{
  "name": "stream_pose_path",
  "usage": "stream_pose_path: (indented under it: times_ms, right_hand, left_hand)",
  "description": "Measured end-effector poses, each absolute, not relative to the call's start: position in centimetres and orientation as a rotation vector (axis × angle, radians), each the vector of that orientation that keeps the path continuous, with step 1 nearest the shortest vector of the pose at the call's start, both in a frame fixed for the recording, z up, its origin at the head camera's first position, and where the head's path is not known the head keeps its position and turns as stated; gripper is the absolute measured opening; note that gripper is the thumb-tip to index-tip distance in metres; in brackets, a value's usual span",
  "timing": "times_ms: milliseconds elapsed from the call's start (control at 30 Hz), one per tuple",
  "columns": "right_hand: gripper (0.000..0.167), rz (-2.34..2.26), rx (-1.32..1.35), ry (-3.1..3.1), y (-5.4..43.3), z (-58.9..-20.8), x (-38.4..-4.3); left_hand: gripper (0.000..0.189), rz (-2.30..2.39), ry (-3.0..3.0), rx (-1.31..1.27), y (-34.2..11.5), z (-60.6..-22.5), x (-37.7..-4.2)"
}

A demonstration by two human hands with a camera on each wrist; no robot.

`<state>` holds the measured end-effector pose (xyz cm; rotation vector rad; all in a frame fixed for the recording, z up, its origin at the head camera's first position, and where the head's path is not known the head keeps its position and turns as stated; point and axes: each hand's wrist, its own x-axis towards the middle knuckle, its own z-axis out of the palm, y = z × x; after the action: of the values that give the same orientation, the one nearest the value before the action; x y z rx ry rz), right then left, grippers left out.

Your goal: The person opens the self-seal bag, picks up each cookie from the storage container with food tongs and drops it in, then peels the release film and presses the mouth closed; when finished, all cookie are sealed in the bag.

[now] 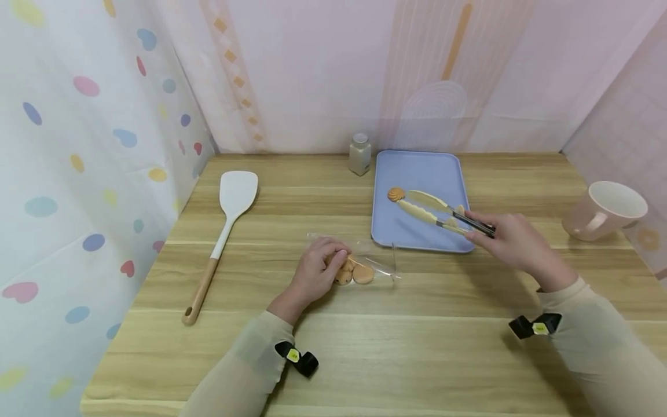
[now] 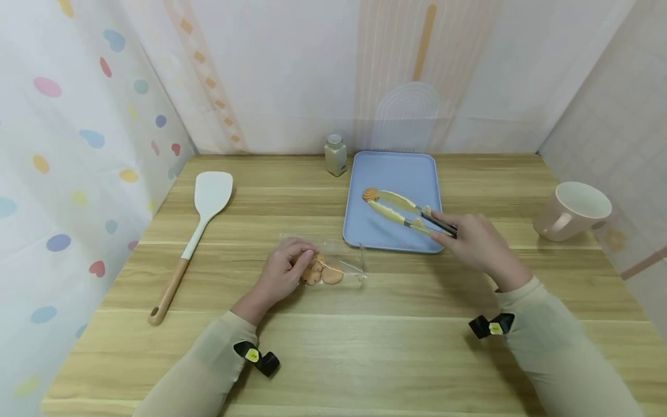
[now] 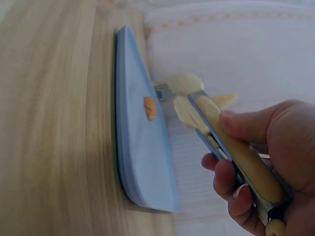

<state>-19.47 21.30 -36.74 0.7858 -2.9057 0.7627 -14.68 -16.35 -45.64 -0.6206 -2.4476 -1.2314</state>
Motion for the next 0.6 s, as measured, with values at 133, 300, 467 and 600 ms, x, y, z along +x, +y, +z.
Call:
stream_pose_path:
  times_ms: [133,300,467,600]
  right_hand:
    - [0.053,0.766,0.696,-2.952,20.4,-37.3,-21.3]
    - [0.057,0.759,0.609,-3.037,19.6,-37.7,-22.9]
    - [0.057,0.746,0.608,-3.07,18.9,-38.0,-23.9]
    - [0.057,0.732,0.612,-3.08,18.4,-38.3,-24.4]
  left_hand:
    - [0.02,-1.239,-2.431,-0.629,-16.3,-45.7,-14.7]
    - [0.019,-1.242,-2.423,-0.624,-16.3,-45.8,-14.7]
    - [0.018,-1.239,-2.428,-0.613,-16.3,-45.7,-14.7]
    - [0.019,-1.231,-2.431,-0.61,-16.4,-45.6,-14.6]
